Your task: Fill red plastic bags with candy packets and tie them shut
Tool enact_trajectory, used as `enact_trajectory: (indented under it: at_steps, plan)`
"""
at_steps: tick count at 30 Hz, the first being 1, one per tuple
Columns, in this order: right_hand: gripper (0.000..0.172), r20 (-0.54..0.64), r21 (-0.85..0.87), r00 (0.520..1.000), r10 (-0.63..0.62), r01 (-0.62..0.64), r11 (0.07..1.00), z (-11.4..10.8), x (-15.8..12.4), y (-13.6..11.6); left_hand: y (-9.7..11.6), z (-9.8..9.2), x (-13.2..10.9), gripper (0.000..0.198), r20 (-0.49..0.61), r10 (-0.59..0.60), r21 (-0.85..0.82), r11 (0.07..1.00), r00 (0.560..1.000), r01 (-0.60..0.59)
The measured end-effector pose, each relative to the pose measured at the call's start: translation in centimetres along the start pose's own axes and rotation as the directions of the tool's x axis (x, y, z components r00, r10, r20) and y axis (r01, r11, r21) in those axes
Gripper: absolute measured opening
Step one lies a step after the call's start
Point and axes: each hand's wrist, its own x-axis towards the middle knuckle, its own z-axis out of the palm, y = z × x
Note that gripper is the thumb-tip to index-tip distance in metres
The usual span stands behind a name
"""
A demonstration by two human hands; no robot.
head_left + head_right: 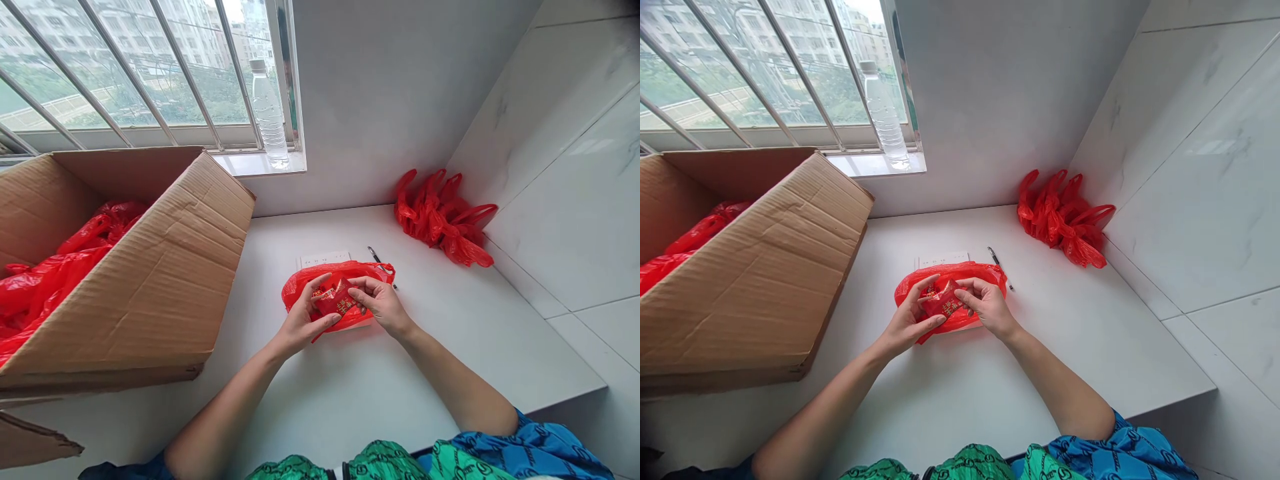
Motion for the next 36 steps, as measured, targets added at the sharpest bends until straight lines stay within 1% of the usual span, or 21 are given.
enact_trajectory:
  at_steps: [2, 4, 6, 7, 8, 10, 12, 14, 16, 18, 19, 21, 23, 25, 27, 29, 30, 32, 34, 36]
  plan:
    - [0.038, 0.000, 0.012, 1.000, 0.012, -0.012, 1.000, 0.0, 0.0, 0.0, 0.3, -0.2, 0.0, 0.067, -0.006, 0.039, 0.074, 0.997, 0.999, -0.039]
    - [0.038, 0.002, 0.021, 1.000, 0.029, -0.029, 0.999, 0.0, 0.1, 0.2, 0.5, -0.3, -0.1, 0.065, 0.015, 0.047, 0.106, 0.993, 0.999, -0.048]
    - [0.038, -0.027, 0.024, 0.999, 0.030, -0.029, 0.999, -0.1, 0.3, 0.3, 0.5, -0.4, -0.2, 0.062, 0.047, 0.036, 0.141, 0.989, 0.998, -0.042]
    - [0.037, -0.059, 0.022, 0.998, 0.018, -0.017, 1.000, -0.3, 0.4, 0.2, 0.4, -0.5, -0.3, 0.058, 0.049, 0.043, 0.180, 0.982, 0.998, -0.051]
    - [0.037, -0.104, 0.011, 0.995, -0.005, 0.006, 1.000, -0.5, 0.4, 0.2, 0.2, -0.5, -0.3, 0.054, 0.034, 0.065, 0.240, 0.968, 0.997, -0.071]
    - [0.036, -0.204, -0.055, 0.975, -0.084, 0.075, 0.996, -1.0, 0.4, -0.1, -0.2, -0.8, -0.3, 0.043, -0.044, 0.164, 0.406, 0.904, 0.985, -0.133]
    - [0.033, -0.275, -0.189, 0.938, -0.209, 0.161, 0.969, -1.6, 0.3, -0.5, -0.8, -1.3, -0.2, 0.032, -0.140, 0.288, 0.554, 0.816, 0.947, -0.166]
    - [0.029, -0.284, -0.374, 0.887, -0.364, 0.247, 0.894, -1.9, 0.0, -0.8, -1.3, -1.7, 0.0, 0.024, -0.210, 0.358, 0.636, 0.757, 0.910, -0.151]
    - [0.023, -0.229, -0.551, 0.837, -0.496, 0.309, 0.775, -2.1, -0.3, -1.0, -1.6, -2.1, 0.2, 0.021, -0.247, 0.373, 0.664, 0.737, 0.894, -0.125]
    - [0.019, -0.156, -0.656, 0.812, -0.562, 0.341, 0.674, -2.1, -0.4, -0.9, -1.7, -2.2, 0.2, 0.020, -0.258, 0.373, 0.676, 0.728, 0.891, -0.110]
    - [0.018, -0.126, -0.677, 0.809, -0.574, 0.353, 0.646, -2.0, -0.5, -0.9, -1.7, -2.2, 0.2, 0.019, -0.255, 0.373, 0.678, 0.727, 0.892, -0.110]
    - [0.017, -0.070, -0.672, 0.816, -0.573, 0.386, 0.632, -1.7, -0.6, -0.8, -1.6, -1.9, 0.1, 0.019, -0.239, 0.360, 0.666, 0.737, 0.902, -0.118]
    - [0.019, 0.020, -0.632, 0.825, -0.565, 0.448, 0.632, -1.2, -0.8, -0.7, -1.5, -1.5, -0.2, 0.022, -0.201, 0.298, 0.607, 0.786, 0.933, -0.120]
    - [0.023, 0.136, -0.571, 0.820, -0.556, 0.524, 0.632, -0.6, -1.1, -0.7, -1.6, -1.2, -0.4, 0.030, -0.162, 0.193, 0.471, 0.877, 0.968, -0.096]
    - [0.023, 0.216, -0.508, 0.806, -0.551, 0.575, 0.641, 0.0, -1.4, -0.7, -1.8, -1.0, -0.4, 0.039, -0.159, 0.098, 0.292, 0.955, 0.982, -0.048]
    - [0.020, 0.227, -0.455, 0.805, -0.548, 0.585, 0.672, 0.4, -1.6, -0.7, -2.0, -0.9, -0.4, 0.044, -0.197, 0.034, 0.147, 0.989, 0.980, -0.004]
    - [0.018, 0.215, -0.431, 0.811, -0.544, 0.579, 0.692, 0.5, -1.7, -0.7, -2.0, -0.9, -0.3, 0.045, -0.218, 0.010, 0.094, 0.996, 0.976, 0.011]
    - [0.015, 0.189, -0.389, 0.829, -0.526, 0.555, 0.735, 0.6, -1.7, -0.6, -1.8, -1.0, -0.1, 0.045, -0.226, -0.030, 0.003, 0.999, 0.974, 0.032]
    - [0.013, 0.170, -0.356, 0.850, -0.498, 0.524, 0.774, 0.5, -1.6, -0.4, -1.4, -1.0, 0.1, 0.040, -0.199, -0.059, -0.063, 0.997, 0.978, 0.048]
    - [0.012, 0.131, -0.313, 0.879, -0.458, 0.475, 0.822, 0.4, -1.3, -0.1, -1.1, -0.9, 0.3, 0.035, -0.193, -0.069, -0.081, 0.995, 0.979, 0.054]
